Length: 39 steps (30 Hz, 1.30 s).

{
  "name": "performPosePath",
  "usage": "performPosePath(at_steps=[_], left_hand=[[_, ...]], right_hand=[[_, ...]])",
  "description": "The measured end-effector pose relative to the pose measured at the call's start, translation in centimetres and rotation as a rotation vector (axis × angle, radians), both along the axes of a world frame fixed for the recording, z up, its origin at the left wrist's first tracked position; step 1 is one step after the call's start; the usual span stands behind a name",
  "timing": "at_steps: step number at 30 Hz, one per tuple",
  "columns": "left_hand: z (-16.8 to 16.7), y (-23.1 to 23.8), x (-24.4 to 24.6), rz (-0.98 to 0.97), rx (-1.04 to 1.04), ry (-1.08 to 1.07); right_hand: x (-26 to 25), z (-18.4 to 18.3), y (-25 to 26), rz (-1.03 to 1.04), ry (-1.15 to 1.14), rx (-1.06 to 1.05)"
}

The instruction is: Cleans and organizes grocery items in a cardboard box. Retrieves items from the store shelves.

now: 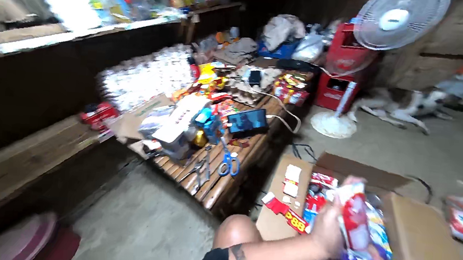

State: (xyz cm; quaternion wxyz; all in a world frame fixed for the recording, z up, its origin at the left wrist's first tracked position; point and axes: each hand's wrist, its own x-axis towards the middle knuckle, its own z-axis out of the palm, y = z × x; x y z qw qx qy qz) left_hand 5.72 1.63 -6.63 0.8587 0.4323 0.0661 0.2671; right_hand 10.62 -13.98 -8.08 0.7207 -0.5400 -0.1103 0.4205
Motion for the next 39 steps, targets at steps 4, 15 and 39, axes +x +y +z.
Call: performPosePath(at_steps=[4,15,39], left_hand=[[0.3,0.0,0.5,0.003,-0.093,0.077],[-1.6,-1.0,2.1,-0.016,0.029,0.238],[-1.0,-0.4,2.3,0.025,-0.200,0.114]], right_hand=[[1.9,-3.5,0.7,-0.154,0.134,-0.040],[2.6,-2.1,1.1,-0.295,0.310,-0.021],[1.9,-1.3,0.9,-0.094,0.245,-0.002]])
